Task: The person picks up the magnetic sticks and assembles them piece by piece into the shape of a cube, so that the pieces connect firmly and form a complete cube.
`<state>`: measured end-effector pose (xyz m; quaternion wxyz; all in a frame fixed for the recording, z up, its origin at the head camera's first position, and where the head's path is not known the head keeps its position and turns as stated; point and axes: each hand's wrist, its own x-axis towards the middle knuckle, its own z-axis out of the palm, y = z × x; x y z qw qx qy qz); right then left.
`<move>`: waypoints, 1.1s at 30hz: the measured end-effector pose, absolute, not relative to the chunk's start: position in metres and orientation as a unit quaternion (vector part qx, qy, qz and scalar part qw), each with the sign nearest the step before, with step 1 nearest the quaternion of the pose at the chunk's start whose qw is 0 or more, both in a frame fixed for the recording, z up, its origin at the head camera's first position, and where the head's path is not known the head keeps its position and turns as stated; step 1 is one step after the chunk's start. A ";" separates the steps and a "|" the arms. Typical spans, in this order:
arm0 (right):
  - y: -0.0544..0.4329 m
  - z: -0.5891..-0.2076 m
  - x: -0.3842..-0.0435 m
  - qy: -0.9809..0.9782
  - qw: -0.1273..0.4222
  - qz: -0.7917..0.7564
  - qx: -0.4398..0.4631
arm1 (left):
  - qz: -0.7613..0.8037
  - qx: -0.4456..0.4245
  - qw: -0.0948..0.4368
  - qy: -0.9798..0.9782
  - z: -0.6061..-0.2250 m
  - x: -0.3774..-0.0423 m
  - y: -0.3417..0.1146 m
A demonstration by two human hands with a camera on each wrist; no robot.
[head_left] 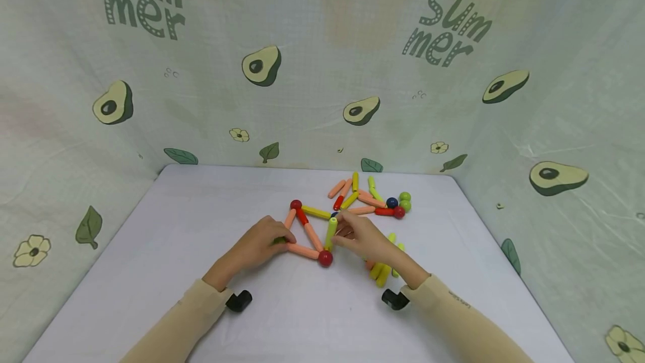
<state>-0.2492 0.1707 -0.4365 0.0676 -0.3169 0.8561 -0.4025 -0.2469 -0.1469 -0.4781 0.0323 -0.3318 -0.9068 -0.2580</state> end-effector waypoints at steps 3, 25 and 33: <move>0.169 -0.440 -0.248 0.852 0.079 -0.399 -0.330 | -0.258 -0.339 0.041 -0.904 -0.478 -0.249 -0.148; 0.147 -0.449 -0.248 0.842 0.060 -0.412 -0.342 | -0.246 -0.327 0.086 -0.908 -0.478 -0.265 -0.156; 0.140 -0.455 -0.248 0.843 0.053 -0.424 -0.325 | -0.326 -0.272 0.058 -0.904 -0.463 -0.260 -0.146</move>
